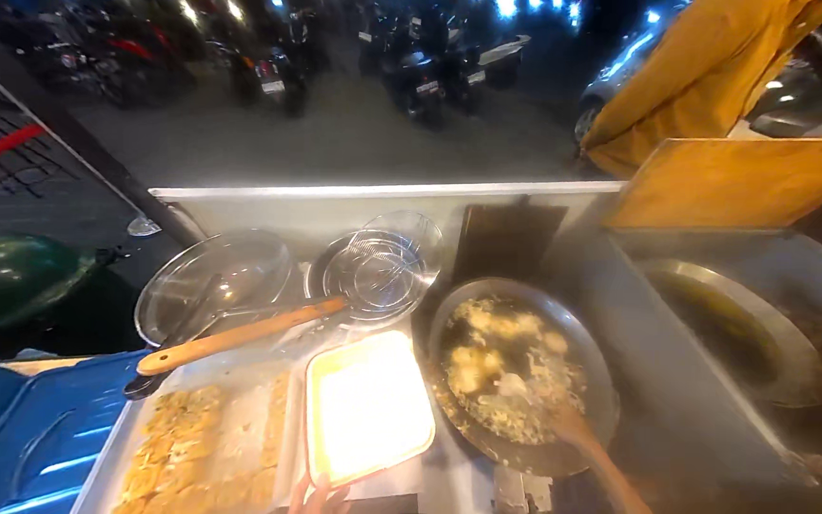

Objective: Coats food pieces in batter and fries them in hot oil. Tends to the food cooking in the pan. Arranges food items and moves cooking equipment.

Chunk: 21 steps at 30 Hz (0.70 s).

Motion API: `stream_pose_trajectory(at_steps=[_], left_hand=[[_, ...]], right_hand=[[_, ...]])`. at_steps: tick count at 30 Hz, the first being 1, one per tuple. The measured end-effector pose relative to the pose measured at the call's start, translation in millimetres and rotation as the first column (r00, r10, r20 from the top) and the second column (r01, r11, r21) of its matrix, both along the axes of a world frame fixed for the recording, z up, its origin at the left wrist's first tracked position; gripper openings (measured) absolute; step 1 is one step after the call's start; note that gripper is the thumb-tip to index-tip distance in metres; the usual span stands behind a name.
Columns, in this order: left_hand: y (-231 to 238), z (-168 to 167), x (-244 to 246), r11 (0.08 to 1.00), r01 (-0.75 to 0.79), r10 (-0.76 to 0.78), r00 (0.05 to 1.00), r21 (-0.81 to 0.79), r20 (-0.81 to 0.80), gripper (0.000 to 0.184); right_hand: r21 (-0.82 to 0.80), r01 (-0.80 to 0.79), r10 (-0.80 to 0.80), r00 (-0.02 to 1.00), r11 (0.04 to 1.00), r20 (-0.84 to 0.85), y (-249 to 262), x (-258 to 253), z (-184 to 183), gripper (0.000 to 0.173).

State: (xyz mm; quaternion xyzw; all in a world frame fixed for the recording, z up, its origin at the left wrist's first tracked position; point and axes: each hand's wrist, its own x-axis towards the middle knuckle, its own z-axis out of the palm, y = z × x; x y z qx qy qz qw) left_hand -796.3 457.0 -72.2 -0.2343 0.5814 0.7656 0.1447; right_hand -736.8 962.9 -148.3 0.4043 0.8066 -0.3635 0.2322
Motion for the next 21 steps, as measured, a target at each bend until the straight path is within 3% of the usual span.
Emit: stream_pose_trajectory(at_steps=[2,5,9,13,16,19,21], left_hand=[[2.8,1.9,0.2,1.000,-0.017,0.017,1.000,-0.004,0.009,0.054],[3.3,9.1,2.4,0.999,-0.033,0.034,0.999,-0.007,0.023,0.054],[3.7,14.2,-0.5,0.998,-0.056,0.055,0.998,0.015,0.022,0.053],[1.4,13.4,-4.3,0.998,-0.051,0.050,0.998,0.032,0.027,0.053],[-0.5,9.6,-4.5,0.998,-0.040,0.040,0.999,0.046,0.009,0.055],[-1.3,11.4,-2.8,0.998,-0.040,0.040,0.999,0.046,-0.012,0.057],[-2.1,11.8,-0.8,0.996,-0.058,0.060,0.998,0.067,-0.027,0.056]], right_hand=[[0.144,-0.109,0.085,0.983,0.984,0.162,-2.2,-8.2,-11.5,0.050],[0.300,-0.246,0.149,0.939,0.922,0.311,-35.7,-32.9,38.8,0.053],[0.379,-0.425,0.408,0.904,0.822,0.129,-90.4,-67.7,156.4,0.057],[0.342,-0.684,0.749,0.655,0.644,-0.098,-206.0,-111.7,251.9,0.057],[0.299,-0.846,0.896,0.435,0.441,-0.089,-328.3,-161.8,256.6,0.051],[0.200,-0.967,0.986,0.165,0.161,0.003,-445.8,-199.8,231.5,0.049],[0.168,-0.985,0.998,0.041,0.033,0.047,-504.8,-208.4,212.7,0.046]])
